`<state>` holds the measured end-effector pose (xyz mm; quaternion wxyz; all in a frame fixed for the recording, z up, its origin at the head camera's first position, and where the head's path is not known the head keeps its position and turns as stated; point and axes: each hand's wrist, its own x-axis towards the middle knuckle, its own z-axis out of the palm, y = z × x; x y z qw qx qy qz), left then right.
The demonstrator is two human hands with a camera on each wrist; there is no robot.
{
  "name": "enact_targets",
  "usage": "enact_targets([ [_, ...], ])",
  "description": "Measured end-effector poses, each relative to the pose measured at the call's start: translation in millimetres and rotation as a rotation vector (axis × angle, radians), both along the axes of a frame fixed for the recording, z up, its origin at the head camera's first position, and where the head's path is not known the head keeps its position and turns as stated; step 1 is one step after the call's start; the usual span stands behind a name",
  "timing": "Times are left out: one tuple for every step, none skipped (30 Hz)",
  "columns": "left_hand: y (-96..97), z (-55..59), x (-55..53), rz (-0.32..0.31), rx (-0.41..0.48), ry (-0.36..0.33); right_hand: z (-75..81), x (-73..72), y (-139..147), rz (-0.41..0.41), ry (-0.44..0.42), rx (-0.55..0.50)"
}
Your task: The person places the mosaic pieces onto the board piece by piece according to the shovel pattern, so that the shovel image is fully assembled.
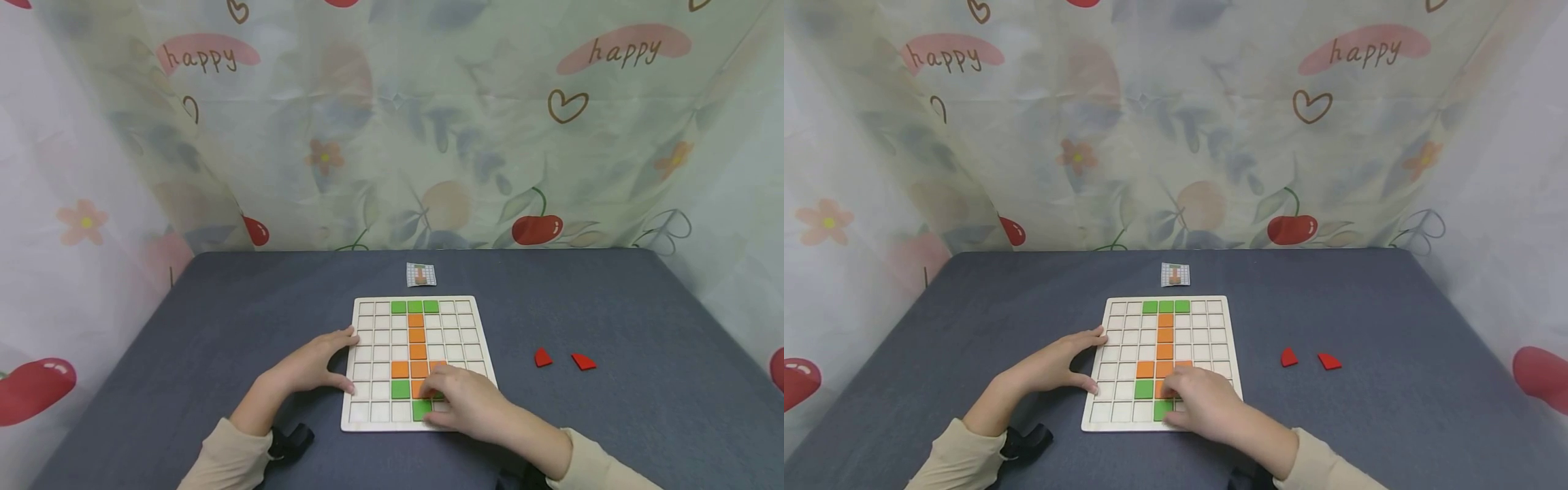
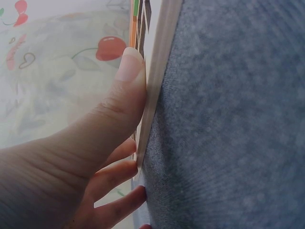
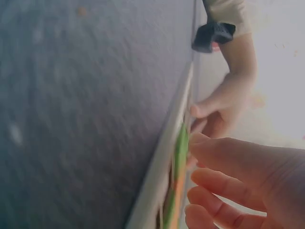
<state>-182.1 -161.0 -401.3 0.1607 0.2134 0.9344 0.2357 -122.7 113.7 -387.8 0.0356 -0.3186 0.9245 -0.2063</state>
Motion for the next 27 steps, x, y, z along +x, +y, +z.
enact_targets([
  [0.1, -0.2, 0.0, 0.001, -0.002, 0.001, 1.0, -0.6, 2, -0.009, 0.005, -0.006],
  [0.3, 0.0, 0.1, 0.001, -0.003, 0.002, 2.2, -1.5, 4, -0.021, 0.009, -0.012],
  [0.7, 0.6, 0.4, 0.002, -0.004, 0.001, 3.6, -2.6, 6, -0.034, 0.010, -0.021],
  [0.9, 1.2, 0.8, 0.002, -0.003, 0.003, 5.1, -4.1, 9, -0.048, 0.011, -0.026],
  [1.0, 1.7, 0.9, 0.001, -0.001, 0.006, 6.5, -5.7, 13, -0.065, 0.010, -0.033],
  [1.1, 1.7, 0.9, 0.001, -0.001, 0.008, 7.9, -7.7, 16, -0.082, 0.013, -0.039],
  [1.1, 1.7, 1.0, 0.002, -0.001, 0.009, 9.4, -9.7, 20, -0.103, 0.008, -0.042],
  [1.3, 2.1, 1.2, 0.003, -0.001, 0.009, 10.8, -11.9, 24, -0.130, 0.001, -0.040],
  [1.4, 1.9, 1.1, 0.003, -0.001, 0.008, 12.0, -14.1, 29, -0.143, 0.002, -0.044],
  [1.4, 1.5, 0.9, 0.007, 0.000, 0.006, 12.7, -16.3, 34, -0.158, 0.000, -0.046],
  [1.4, 1.0, 0.7, 0.009, -0.002, 0.006, 13.2, -18.6, 39, -0.176, -0.001, -0.047],
  [1.4, 0.7, 0.6, 0.009, -0.003, 0.005, 13.3, -20.7, 44, -0.193, -0.001, -0.044],
  [1.5, 0.9, 0.7, 0.009, -0.004, 0.004, 13.4, -22.5, 49, -0.210, -0.005, -0.040],
  [1.4, 1.0, 0.5, 0.009, -0.003, 0.006, 12.9, -24.6, 54, -0.226, -0.004, -0.038],
  [1.3, 0.9, 0.6, 0.008, -0.003, 0.006, 12.3, -26.6, 60, -0.233, -0.003, -0.040],
  [1.1, 1.2, 0.7, 0.008, -0.002, 0.006, 11.6, -28.6, 65, -0.253, -0.008, -0.035],
  [0.9, 1.4, 0.9, 0.007, -0.001, 0.007, 11.1, -30.4, 69, -0.271, -0.015, -0.029],
  [0.8, 1.4, 0.9, 0.005, -0.001, 0.007, 10.5, -32.0, 74, -0.284, -0.021, -0.024],
  [0.6, 1.3, 0.9, 0.004, -0.001, 0.007, 10.0, -33.7, 78, -0.299, -0.028, -0.021],
  [0.6, 1.3, 1.0, 0.006, -0.002, 0.006, 9.3, -35.4, 83, -0.309, -0.027, -0.017],
  [0.6, 1.3, 1.1, 0.008, -0.002, 0.005, 8.7, -36.8, 87, -0.315, -0.026, -0.012],
  [0.7, 1.1, 1.0, 0.009, -0.004, 0.005, 8.1, -38.1, 91, -0.318, -0.022, -0.009],
  [0.8, 0.7, 0.8, 0.010, -0.006, 0.005, 7.5, -39.2, 95, -0.319, -0.020, -0.007],
  [1.0, 0.4, 0.7, 0.011, -0.007, 0.004, 6.9, -40.4, 99, -0.321, -0.016, -0.005],
  [1.2, 0.3, 0.7, 0.012, -0.007, 0.004, 6.4, -41.2, 103, -0.320, -0.010, -0.003],
  [1.5, 0.0, 0.6, 0.015, -0.005, 0.002, 6.0, -41.9, 106, -0.318, -0.006, 0.002],
  [1.6, -0.3, 0.4, 0.015, -0.005, 0.002, 5.7, -42.5, 110, -0.315, -0.007, 0.006],
])
